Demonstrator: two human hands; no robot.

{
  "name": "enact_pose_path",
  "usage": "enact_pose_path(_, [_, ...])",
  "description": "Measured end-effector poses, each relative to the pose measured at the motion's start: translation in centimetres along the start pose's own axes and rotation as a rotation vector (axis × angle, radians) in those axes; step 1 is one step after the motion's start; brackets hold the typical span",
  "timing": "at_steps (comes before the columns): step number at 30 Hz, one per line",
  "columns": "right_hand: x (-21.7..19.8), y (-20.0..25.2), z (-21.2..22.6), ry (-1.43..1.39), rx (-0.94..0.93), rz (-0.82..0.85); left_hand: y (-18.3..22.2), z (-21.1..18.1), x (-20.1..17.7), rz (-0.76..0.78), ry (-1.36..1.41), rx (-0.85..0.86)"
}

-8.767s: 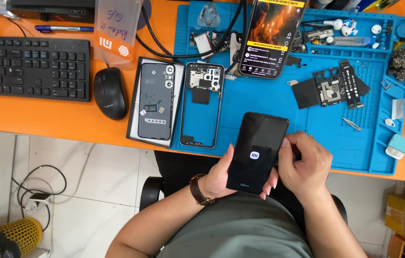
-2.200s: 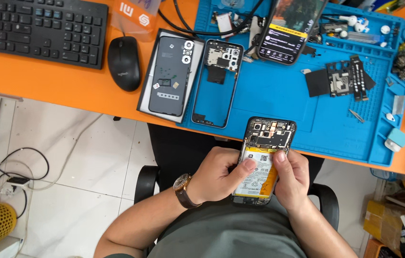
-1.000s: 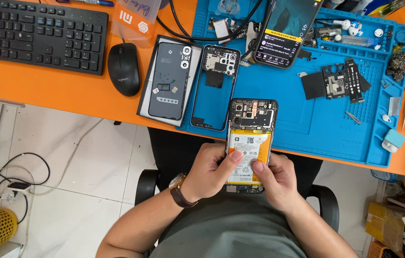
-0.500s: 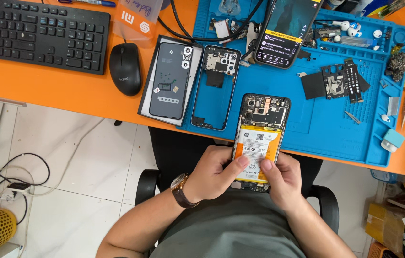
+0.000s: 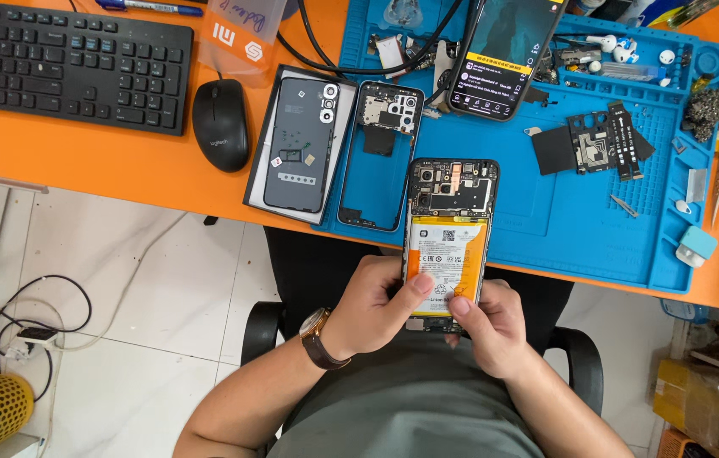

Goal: The person holds a disassembled smartphone, connects internal components, and powers on the device to verify the screen. They then use a plastic prying tool to separate the screen assembly from the phone's frame.

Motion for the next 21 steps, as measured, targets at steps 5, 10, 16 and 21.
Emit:
enact_pose_path(5, [-1.2, 0.1, -0.1, 0.015, -0.020, -0.109, -0.2, -0.7, 0.4, 0.053, -0.101, -0.011])
enact_pose_path(10, [-0.4, -2.7, 5.1, -0.114, -0.189, -0.154, -1.0, -3.1, 0.3, 0.011, 0.065, 0.074])
enact_pose_path(16, [-0.6, -2.6, 4.8, -0.119, -0.196, -0.178, -1.8, -6.2, 0.4, 0.029, 0.014, 0.119])
enact_pose_path(21, [-0.8, -2.3, 4.3, -0.132, -0.192, -0.195, -1.7, -5.3, 0.6, 0.044, 0.005, 0.104])
Point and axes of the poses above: each hand's wrist, its own y-axis away from the middle knuckle, its own x-axis out of the palm, z = x × y, the point moved 9 cm from there along -y, towards the middle knuckle, and after that the axes turned 6 degrees about y, right-handed, at the moved point
